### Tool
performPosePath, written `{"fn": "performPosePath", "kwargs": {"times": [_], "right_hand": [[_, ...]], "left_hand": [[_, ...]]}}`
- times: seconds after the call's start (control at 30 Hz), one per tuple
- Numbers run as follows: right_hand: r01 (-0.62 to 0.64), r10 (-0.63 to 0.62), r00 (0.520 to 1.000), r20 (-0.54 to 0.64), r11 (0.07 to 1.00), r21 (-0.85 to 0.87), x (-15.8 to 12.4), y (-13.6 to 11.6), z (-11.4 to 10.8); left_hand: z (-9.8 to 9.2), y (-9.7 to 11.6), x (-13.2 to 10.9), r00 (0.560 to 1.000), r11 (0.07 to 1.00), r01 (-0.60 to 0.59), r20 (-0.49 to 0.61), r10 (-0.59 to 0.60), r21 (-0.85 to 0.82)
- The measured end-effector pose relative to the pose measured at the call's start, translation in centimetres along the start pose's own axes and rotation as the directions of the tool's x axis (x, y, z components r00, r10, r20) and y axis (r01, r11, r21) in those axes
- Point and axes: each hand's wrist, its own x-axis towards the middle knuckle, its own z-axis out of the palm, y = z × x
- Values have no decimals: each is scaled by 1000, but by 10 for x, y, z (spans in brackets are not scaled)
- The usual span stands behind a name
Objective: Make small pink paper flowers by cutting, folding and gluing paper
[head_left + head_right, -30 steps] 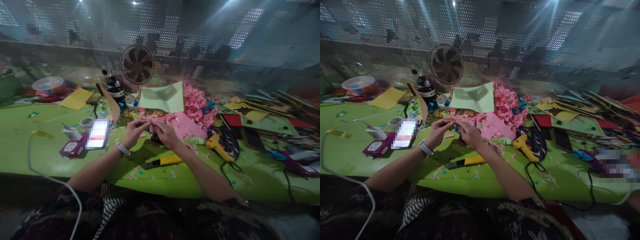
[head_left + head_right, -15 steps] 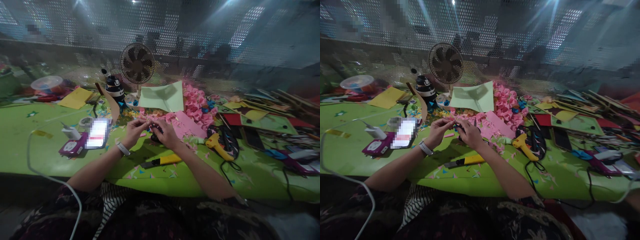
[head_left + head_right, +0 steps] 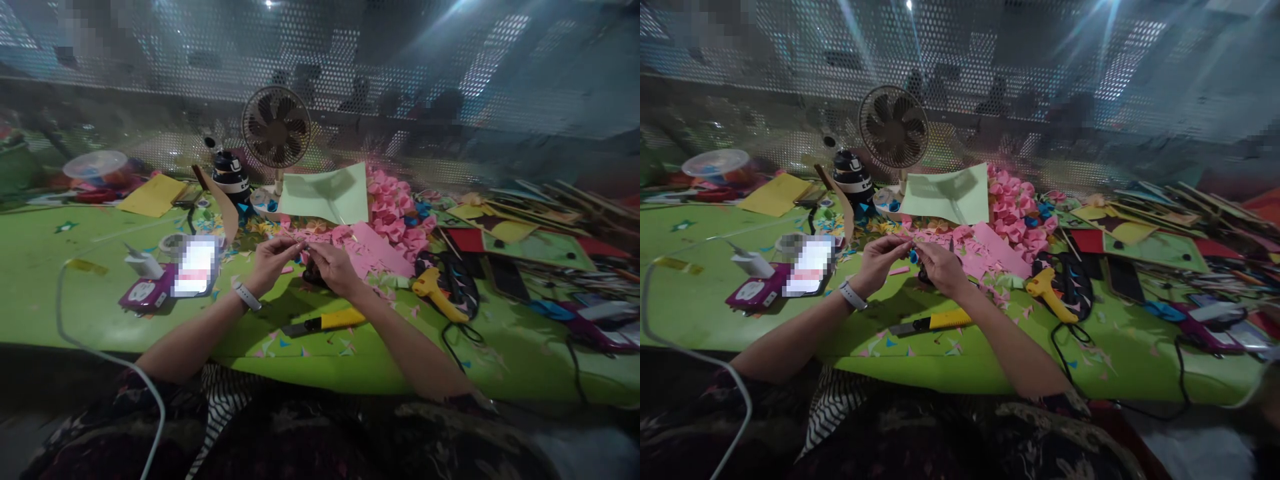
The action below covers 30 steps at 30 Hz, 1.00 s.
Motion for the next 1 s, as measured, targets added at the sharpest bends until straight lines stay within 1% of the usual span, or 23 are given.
{"fn": "performPosePath", "kwargs": {"times": [0.23, 0.37, 0.5, 0.73, 0.83, 0.93, 1.0], "right_hand": [[-18, 18, 1000, 12, 1000, -11, -2, -8, -1], [-22, 22, 999, 23, 1000, 8, -3, -8, 0], [-56, 56, 997, 52, 998, 8, -2, -8, 1], [-118, 131, 986, 107, 986, -118, -1, -3, -1], [-133, 153, 980, 130, 979, -152, 0, -2, -2], [-157, 176, 973, 148, 978, -137, 1, -5, -4], [-183, 196, 967, 163, 979, -91, 2, -7, -5]], "left_hand": [[0, 1, 0, 1000, 999, -25, -6, 25, -27], [2, 3, 0, 1000, 999, -21, -23, 20, -30], [3, 3, 0, 999, 999, 7, -35, -8, -46], [-1, 6, 9, 988, 986, 49, -140, -72, -159], [-2, 6, 11, 981, 978, 72, -163, -104, -194], [-2, 4, 11, 978, 973, 82, -170, -120, -214], [-2, 3, 11, 975, 965, 99, -171, -143, -241]]}}
